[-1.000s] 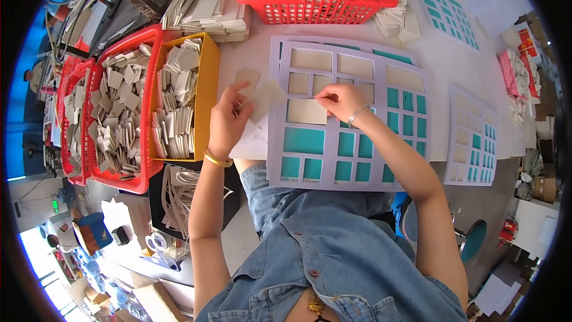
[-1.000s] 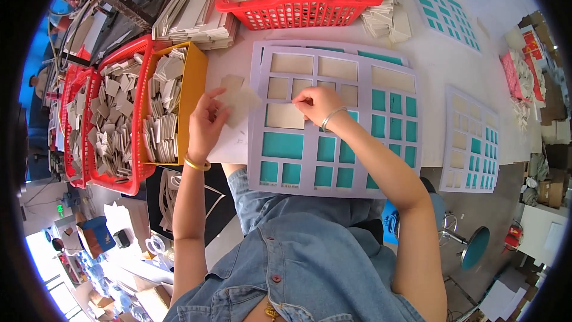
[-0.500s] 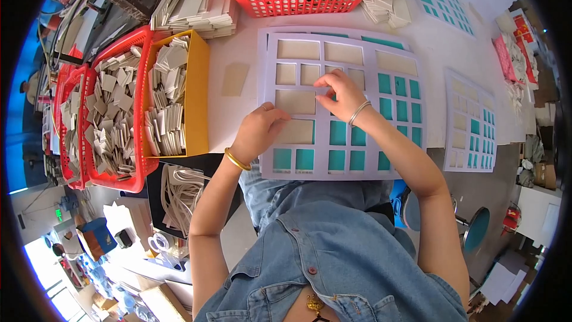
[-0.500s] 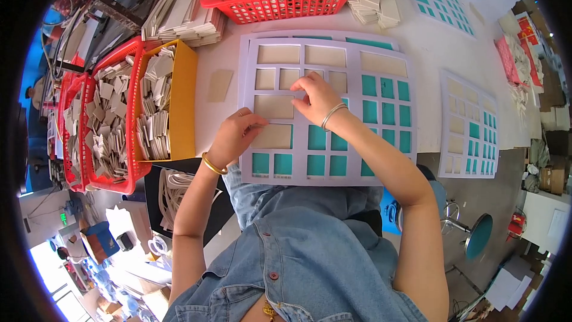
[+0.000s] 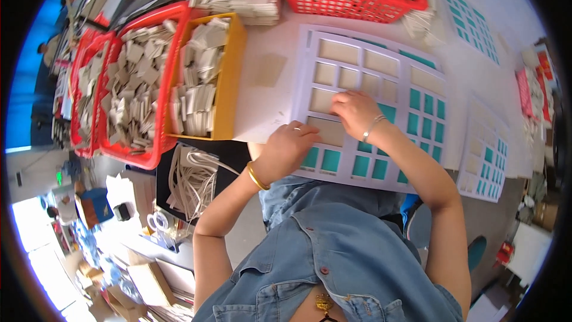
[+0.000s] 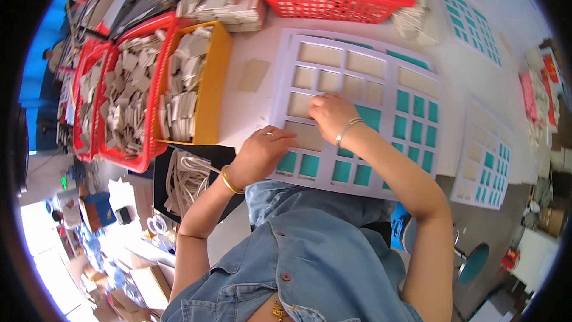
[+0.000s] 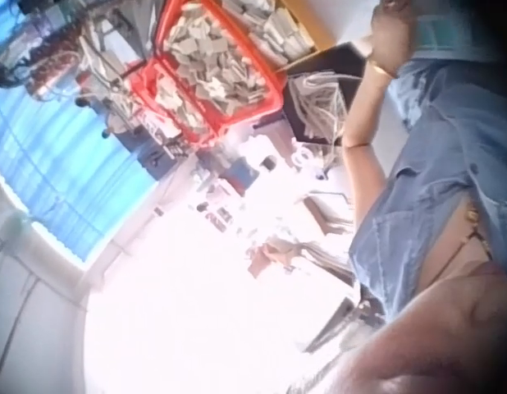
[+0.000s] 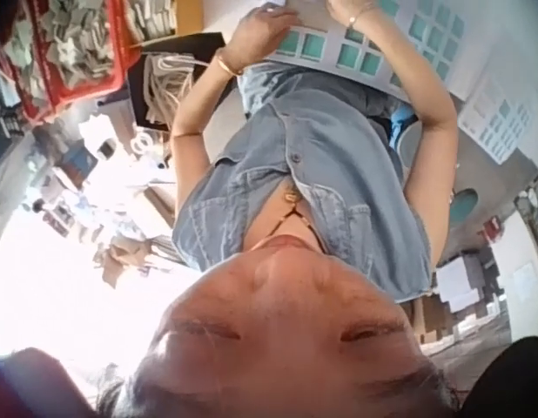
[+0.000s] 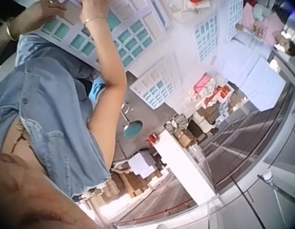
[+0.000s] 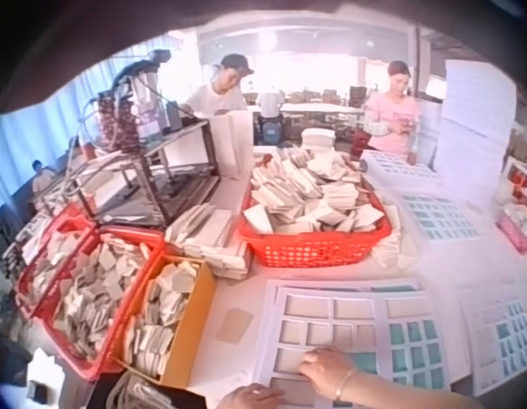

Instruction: Assembling packaging inserts by placing small rectangular pieces into a gridded tray.

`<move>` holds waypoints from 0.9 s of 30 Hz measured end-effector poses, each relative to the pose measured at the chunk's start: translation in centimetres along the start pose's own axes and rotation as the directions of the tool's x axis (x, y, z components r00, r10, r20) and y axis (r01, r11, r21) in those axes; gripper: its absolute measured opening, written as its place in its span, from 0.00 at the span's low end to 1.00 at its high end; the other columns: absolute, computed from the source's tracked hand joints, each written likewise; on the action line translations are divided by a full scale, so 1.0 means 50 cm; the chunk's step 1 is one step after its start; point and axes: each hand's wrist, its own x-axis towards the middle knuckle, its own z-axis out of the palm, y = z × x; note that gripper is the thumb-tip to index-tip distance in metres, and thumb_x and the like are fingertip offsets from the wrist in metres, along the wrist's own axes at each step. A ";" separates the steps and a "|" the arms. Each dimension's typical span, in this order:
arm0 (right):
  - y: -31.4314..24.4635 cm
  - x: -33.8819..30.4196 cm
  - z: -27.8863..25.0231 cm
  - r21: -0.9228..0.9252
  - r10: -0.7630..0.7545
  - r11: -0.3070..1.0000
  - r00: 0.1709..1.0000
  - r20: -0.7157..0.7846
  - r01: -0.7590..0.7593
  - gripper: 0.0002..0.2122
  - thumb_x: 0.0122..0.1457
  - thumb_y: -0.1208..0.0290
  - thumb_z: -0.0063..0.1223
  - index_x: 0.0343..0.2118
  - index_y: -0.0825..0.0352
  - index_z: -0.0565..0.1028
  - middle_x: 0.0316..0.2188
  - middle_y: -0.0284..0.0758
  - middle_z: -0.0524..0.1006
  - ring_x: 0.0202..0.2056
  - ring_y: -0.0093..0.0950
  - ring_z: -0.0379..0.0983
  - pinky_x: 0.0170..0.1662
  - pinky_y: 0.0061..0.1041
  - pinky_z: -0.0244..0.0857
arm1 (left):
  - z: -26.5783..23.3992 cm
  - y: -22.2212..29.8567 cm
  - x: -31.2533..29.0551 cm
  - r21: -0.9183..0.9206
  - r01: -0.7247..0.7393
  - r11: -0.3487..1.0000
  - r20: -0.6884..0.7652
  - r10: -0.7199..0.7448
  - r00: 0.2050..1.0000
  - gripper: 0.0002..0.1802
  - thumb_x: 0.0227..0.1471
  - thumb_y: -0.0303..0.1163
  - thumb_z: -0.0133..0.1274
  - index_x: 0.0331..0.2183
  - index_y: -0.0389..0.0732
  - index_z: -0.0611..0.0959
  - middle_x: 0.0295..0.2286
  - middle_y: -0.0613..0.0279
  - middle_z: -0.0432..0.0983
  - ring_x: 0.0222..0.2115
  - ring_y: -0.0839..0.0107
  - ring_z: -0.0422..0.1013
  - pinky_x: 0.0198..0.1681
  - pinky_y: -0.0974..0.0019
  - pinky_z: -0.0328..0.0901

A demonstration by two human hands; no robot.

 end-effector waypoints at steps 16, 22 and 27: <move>-0.178 0.428 -0.057 0.121 -0.161 0.972 0.947 -0.278 0.201 0.06 0.49 0.67 0.56 0.29 0.59 0.75 0.27 0.30 0.76 0.35 0.31 0.72 0.40 0.32 0.60 | -0.362 -0.194 -0.142 0.312 0.561 0.767 -0.643 -0.265 0.719 0.09 0.45 0.32 0.56 0.32 0.42 0.79 0.25 0.58 0.75 0.29 0.55 0.70 0.33 0.57 0.63; -0.219 0.524 -0.019 -0.013 -0.107 0.994 0.983 -0.147 0.106 0.11 0.46 0.60 0.60 0.30 0.59 0.75 0.29 0.31 0.77 0.38 0.30 0.73 0.42 0.33 0.60 | -0.354 -0.265 -0.098 0.365 0.575 0.733 -0.473 -0.386 0.792 0.19 0.40 0.34 0.59 0.38 0.41 0.78 0.26 0.59 0.77 0.29 0.60 0.72 0.34 0.59 0.65; -0.209 0.555 0.001 -0.023 -0.052 0.998 0.999 -0.004 0.052 0.13 0.45 0.58 0.61 0.32 0.59 0.76 0.31 0.32 0.78 0.36 0.32 0.74 0.40 0.31 0.65 | -0.350 -0.310 -0.093 0.180 0.578 0.796 -0.440 -0.460 0.771 0.16 0.41 0.37 0.58 0.35 0.45 0.77 0.24 0.63 0.77 0.30 0.59 0.72 0.35 0.56 0.63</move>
